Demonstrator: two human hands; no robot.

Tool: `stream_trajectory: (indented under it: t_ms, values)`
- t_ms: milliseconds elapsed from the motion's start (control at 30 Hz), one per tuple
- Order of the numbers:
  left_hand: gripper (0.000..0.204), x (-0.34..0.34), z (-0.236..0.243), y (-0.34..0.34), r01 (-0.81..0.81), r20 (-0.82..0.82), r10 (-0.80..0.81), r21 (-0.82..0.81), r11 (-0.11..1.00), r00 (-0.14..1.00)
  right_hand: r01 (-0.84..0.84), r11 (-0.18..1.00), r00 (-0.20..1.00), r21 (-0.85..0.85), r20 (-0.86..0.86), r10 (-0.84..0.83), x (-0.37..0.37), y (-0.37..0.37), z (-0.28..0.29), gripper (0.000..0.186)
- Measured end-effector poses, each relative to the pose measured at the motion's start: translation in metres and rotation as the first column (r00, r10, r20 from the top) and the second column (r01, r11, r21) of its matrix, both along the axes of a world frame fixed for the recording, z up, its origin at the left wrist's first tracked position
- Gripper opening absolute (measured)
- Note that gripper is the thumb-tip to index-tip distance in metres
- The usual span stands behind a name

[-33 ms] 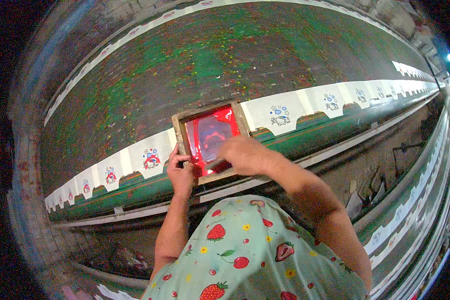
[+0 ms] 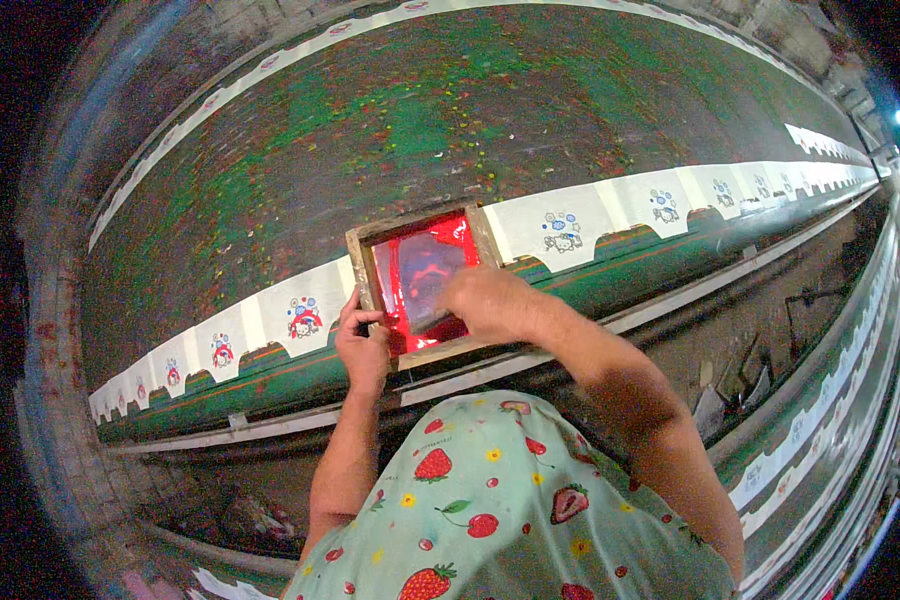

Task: The person holds a wooden frame containing a red-backed print and repeatedly rubs its surface with a small rectangular tool. The person moves the frame along a green conveyor belt and continues the rubbing motion throughout the clip.

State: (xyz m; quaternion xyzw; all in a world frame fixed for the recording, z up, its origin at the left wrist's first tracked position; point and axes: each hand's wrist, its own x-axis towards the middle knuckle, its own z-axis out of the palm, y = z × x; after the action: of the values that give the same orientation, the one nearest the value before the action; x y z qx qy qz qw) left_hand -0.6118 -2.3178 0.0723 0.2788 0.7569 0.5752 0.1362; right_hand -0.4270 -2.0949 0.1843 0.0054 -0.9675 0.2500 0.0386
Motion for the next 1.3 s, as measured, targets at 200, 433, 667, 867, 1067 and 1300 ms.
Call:
stream_trajectory:
  t_ms: [200,433,667,867,1067,1300]
  values:
    - [0.024,-0.005,-0.012,0.013,-0.052,0.261,0.000,0.191,0.980,0.965,0.142,0.990,0.989,0.017,-0.055,-0.141,-0.050,0.043,0.001,0.033]
    - [0.030,-0.016,0.003,0.010,-0.007,0.320,-0.039,0.142,0.990,0.947,0.294,0.954,0.955,0.057,-0.047,-0.291,-0.086,0.063,-0.018,0.035]
    - [0.027,-0.020,0.013,0.013,0.027,0.203,-0.035,0.042,0.999,0.979,0.246,0.966,0.955,0.075,-0.187,-0.228,-0.053,0.016,-0.035,0.038]
    - [0.026,-0.019,0.014,0.013,0.043,0.185,-0.048,0.034,0.999,0.982,0.241,0.965,0.965,0.102,-0.133,-0.227,-0.012,-0.034,-0.036,0.039]
    - [0.025,-0.016,0.012,0.010,0.044,0.139,-0.048,0.028,0.999,0.989,0.237,0.969,0.971,0.073,-0.058,-0.234,0.016,-0.066,-0.026,0.044]
    - [0.025,-0.007,0.010,0.009,0.061,-0.090,-0.064,-0.038,0.997,0.994,0.223,0.975,0.975,-0.003,0.006,-0.223,0.031,-0.072,-0.021,0.041]
